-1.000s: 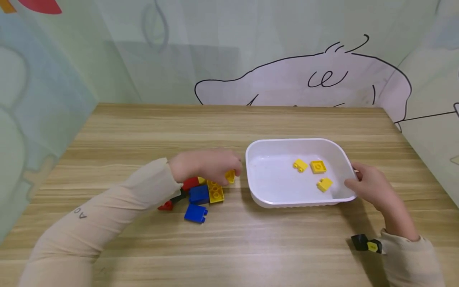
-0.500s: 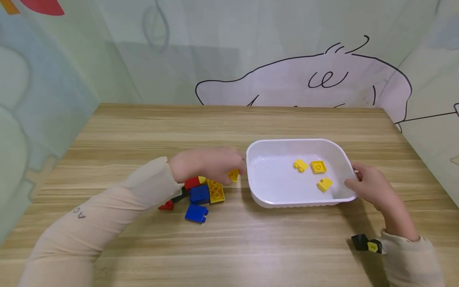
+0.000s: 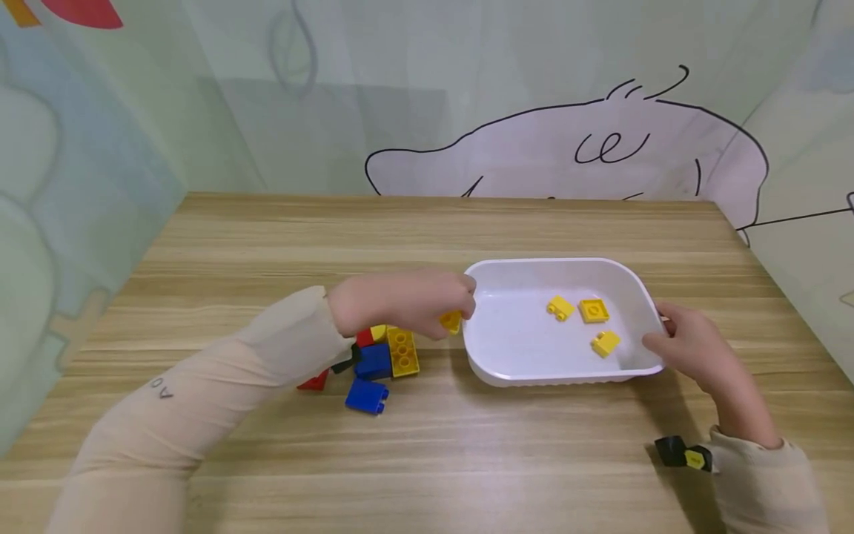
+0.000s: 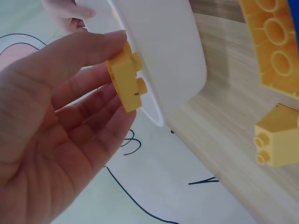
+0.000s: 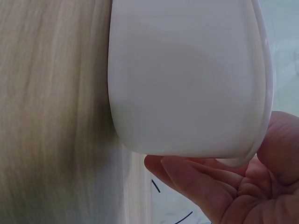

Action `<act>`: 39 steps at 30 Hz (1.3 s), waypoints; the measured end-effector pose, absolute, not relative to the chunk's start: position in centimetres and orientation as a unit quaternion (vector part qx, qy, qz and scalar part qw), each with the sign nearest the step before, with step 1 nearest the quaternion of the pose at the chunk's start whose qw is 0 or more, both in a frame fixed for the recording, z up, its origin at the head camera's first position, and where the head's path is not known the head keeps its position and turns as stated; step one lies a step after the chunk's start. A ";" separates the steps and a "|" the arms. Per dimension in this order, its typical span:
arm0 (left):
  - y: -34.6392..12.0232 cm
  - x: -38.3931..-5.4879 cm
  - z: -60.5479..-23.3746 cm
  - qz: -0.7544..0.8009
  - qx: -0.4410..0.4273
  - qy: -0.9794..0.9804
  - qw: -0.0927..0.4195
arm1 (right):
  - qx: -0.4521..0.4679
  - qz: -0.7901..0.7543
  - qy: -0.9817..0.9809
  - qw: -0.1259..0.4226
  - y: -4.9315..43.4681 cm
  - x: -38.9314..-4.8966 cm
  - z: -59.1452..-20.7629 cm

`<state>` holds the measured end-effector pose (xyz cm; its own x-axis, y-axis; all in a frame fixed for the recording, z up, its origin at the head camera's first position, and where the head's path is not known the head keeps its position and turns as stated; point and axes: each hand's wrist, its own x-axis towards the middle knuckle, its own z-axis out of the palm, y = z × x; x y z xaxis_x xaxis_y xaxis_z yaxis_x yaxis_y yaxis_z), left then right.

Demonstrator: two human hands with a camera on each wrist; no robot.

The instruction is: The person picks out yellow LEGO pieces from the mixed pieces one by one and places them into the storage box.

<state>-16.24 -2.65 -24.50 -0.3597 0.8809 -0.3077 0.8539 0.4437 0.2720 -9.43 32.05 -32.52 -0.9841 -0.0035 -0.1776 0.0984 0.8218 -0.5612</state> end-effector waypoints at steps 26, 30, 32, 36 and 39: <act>3.5 -17.0 -22.9 -0.037 0.541 0.818 0.189 | 0.021 -0.293 0.952 0.082 32.2 -9.4 -32.5; 4.0 -16.9 -22.9 -0.037 0.548 0.814 0.191 | 0.021 -0.295 0.952 0.085 32.2 -9.4 -32.4; 4.2 -16.9 -23.0 -0.038 0.555 0.809 0.190 | 0.023 -0.295 0.952 0.085 32.2 -9.3 -32.4; 4.7 -16.9 -23.0 -0.038 0.564 0.803 0.190 | 0.022 -0.297 0.951 0.084 32.1 -9.4 -32.4; 5.1 -16.9 -23.1 -0.032 0.562 0.802 0.201 | 0.020 -0.297 0.951 0.082 32.0 -9.4 -32.4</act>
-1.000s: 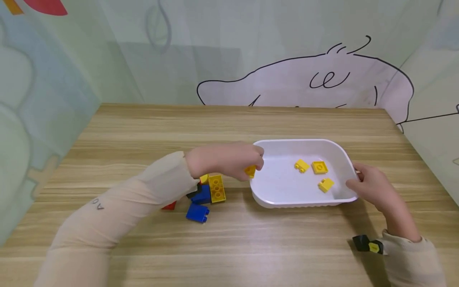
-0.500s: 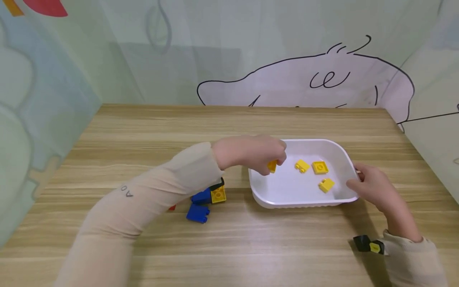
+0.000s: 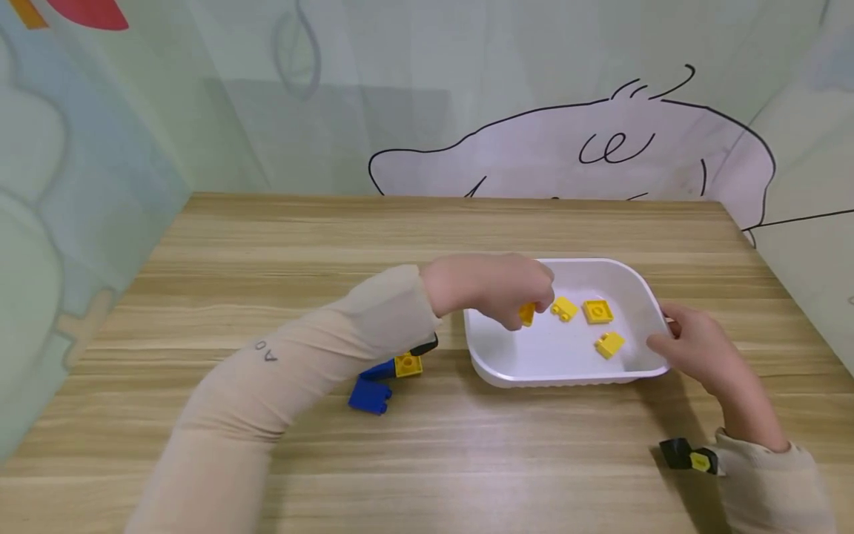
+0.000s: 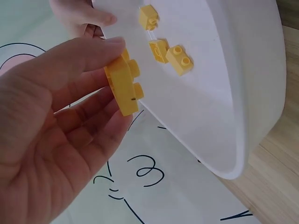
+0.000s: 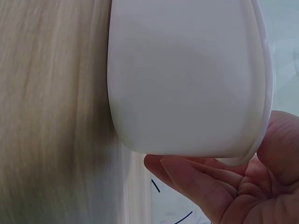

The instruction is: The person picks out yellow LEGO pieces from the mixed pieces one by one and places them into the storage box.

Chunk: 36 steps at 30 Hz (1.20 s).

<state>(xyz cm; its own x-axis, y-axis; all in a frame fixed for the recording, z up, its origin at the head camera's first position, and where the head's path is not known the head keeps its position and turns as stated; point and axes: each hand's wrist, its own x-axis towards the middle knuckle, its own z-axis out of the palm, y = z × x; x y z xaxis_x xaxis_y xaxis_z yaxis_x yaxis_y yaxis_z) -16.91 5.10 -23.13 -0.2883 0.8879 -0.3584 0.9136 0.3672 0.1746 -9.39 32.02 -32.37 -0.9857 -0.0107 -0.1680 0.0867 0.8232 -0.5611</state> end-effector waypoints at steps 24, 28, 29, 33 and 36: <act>8.0 -17.1 -24.1 -0.026 0.569 0.796 0.205 | 0.017 -0.291 0.953 0.079 32.0 -9.4 -32.5; 8.4 -17.0 -24.2 -0.026 0.564 0.798 0.211 | 0.019 -0.292 0.952 0.084 32.0 -9.3 -32.5; 8.4 -17.0 -24.2 -0.025 0.562 0.799 0.214 | 0.019 -0.292 0.953 0.084 32.0 -9.3 -32.5; 8.8 -17.0 -24.3 -0.022 0.558 0.800 0.222 | 0.018 -0.289 0.954 0.079 32.0 -9.3 -32.5; 9.2 -17.1 -24.5 -0.019 0.557 0.799 0.223 | 0.015 -0.289 0.954 0.075 31.9 -9.3 -32.4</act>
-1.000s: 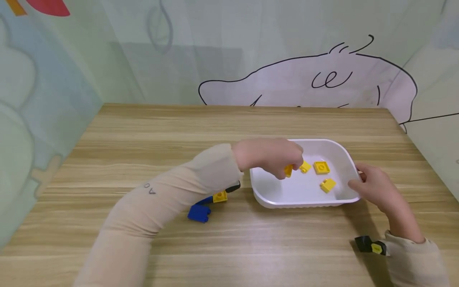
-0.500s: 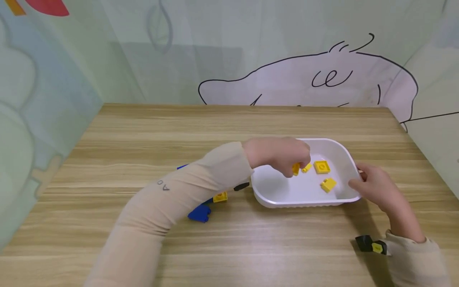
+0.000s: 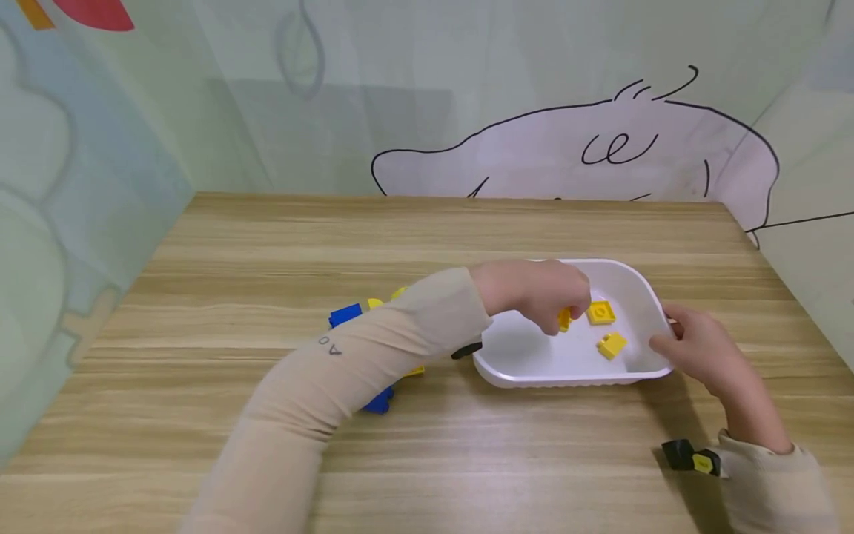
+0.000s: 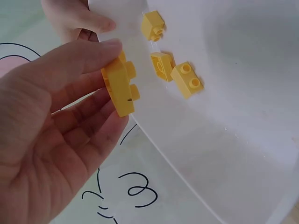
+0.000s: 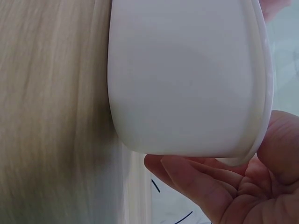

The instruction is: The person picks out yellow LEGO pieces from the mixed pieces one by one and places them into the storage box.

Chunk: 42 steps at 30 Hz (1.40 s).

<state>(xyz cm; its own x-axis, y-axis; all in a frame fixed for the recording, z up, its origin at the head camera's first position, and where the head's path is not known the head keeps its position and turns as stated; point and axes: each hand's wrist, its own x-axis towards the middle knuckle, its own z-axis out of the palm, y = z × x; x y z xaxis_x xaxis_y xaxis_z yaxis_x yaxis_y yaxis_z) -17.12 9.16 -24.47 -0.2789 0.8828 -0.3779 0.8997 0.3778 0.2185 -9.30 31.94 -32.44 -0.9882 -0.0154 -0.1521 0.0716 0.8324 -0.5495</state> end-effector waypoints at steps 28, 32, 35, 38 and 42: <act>11.8 -17.3 -26.6 -0.037 0.548 0.801 0.237 | 0.004 -0.294 0.953 0.070 32.0 -9.1 -32.5; 12.3 -17.4 -26.7 -0.032 0.551 0.801 0.233 | 0.009 -0.296 0.952 0.077 32.0 -9.1 -32.6; 12.7 -17.4 -26.9 -0.029 0.557 0.798 0.231 | 0.005 -0.296 0.952 0.072 32.0 -9.0 -32.6; 13.1 -17.4 -27.3 -0.033 0.567 0.791 0.227 | 0.001 -0.297 0.952 0.069 32.1 -9.0 -32.6; 13.5 -17.2 -27.6 -0.042 0.570 0.788 0.227 | -0.003 -0.298 0.953 0.064 32.1 -9.0 -32.6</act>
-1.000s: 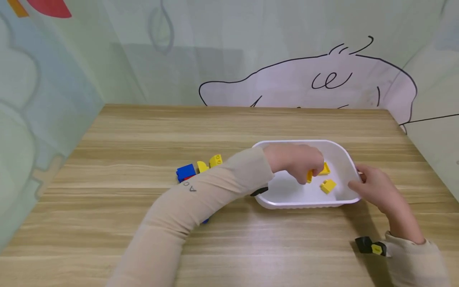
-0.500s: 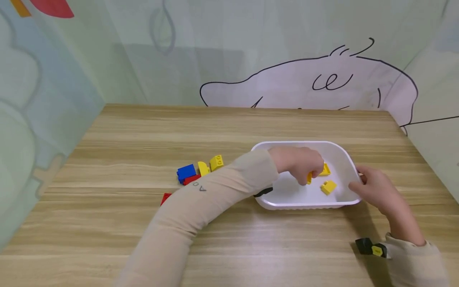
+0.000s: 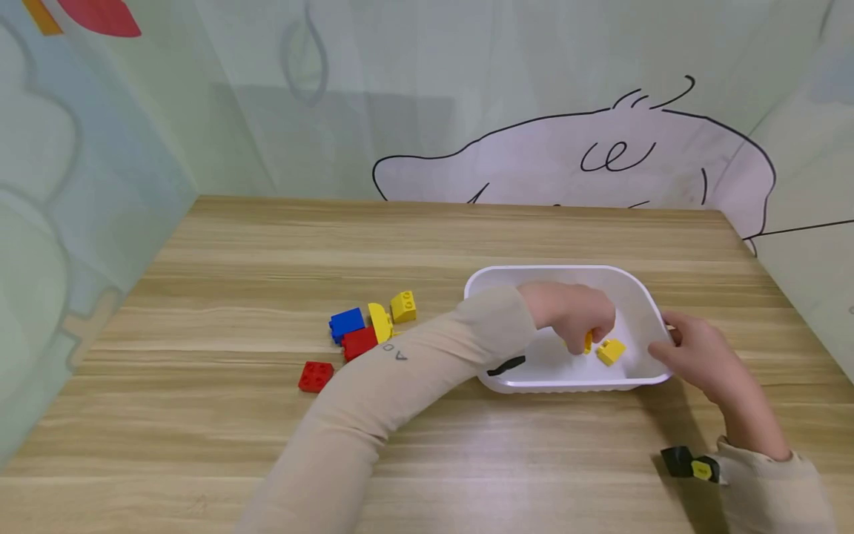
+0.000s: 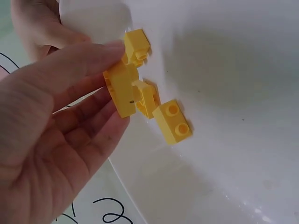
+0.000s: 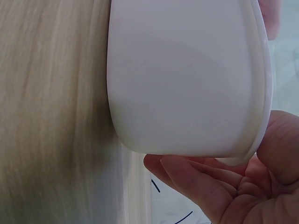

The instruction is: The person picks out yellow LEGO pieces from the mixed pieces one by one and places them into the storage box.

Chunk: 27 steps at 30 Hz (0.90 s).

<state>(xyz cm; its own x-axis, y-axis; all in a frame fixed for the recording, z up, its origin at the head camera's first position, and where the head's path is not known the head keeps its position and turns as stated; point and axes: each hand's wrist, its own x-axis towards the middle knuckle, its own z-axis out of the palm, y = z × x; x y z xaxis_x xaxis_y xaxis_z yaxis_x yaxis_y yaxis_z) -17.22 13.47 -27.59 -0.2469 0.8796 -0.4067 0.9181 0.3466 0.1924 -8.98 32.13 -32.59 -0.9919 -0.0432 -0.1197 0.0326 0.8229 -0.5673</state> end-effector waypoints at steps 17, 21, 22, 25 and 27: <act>13.9 -17.5 -27.9 -0.042 0.563 0.791 0.237 | -0.011 -0.293 0.955 0.047 32.2 -8.9 -32.6; 13.9 -17.8 -28.2 -0.039 0.565 0.788 0.240 | -0.014 -0.295 0.954 0.044 32.2 -8.9 -32.7; 13.8 -17.8 -28.2 -0.041 0.565 0.788 0.240 | -0.014 -0.298 0.953 0.045 32.2 -8.9 -32.7; 13.7 -18.0 -28.5 -0.038 0.555 0.793 0.248 | -0.011 -0.297 0.953 0.049 32.1 -8.9 -32.7; 13.6 -18.2 -28.6 -0.036 0.552 0.795 0.249 | -0.007 -0.297 0.953 0.053 32.1 -9.0 -32.6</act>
